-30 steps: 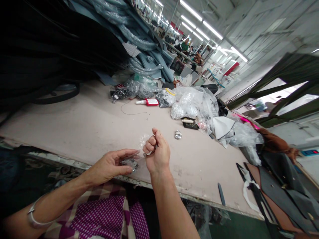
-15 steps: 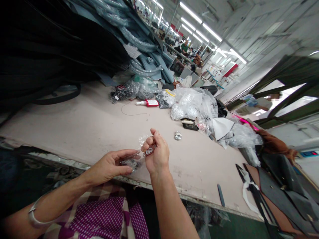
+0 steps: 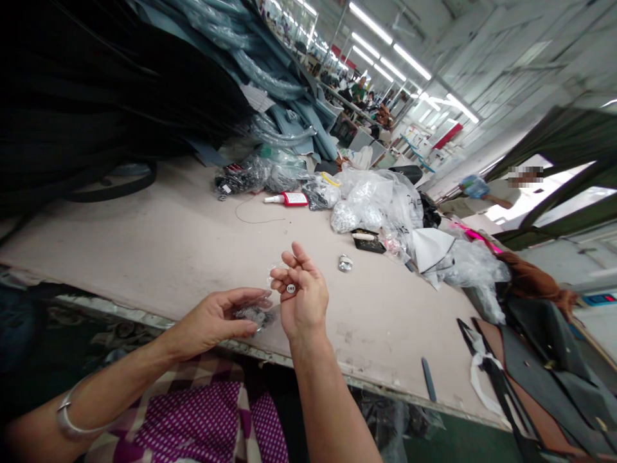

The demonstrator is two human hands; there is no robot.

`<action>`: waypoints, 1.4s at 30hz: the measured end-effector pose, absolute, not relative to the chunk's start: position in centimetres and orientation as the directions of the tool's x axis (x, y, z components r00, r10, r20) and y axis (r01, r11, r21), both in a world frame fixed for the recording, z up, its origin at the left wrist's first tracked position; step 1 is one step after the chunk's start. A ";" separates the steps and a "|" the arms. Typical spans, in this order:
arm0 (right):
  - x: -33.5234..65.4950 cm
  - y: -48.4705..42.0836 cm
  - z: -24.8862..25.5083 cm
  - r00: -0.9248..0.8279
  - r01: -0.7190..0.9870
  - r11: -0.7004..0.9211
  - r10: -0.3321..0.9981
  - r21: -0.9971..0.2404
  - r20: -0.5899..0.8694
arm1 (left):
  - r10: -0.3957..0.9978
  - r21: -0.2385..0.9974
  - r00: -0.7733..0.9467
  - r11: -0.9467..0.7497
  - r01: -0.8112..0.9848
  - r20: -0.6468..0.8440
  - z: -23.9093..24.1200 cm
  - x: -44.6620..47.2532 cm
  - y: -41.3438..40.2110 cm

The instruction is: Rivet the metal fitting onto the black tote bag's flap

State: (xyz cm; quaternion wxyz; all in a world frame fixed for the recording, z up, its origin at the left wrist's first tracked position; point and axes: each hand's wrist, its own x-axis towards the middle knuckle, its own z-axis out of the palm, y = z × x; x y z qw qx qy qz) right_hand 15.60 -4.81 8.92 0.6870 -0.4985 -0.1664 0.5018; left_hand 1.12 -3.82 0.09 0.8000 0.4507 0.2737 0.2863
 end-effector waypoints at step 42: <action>15.2 -4.7 9.2 0.475 -0.612 0.086 0.835 -0.786 -0.278 | 0.712 0.851 0.678 0.459 -0.253 -0.182 0.0 1.0 -3.9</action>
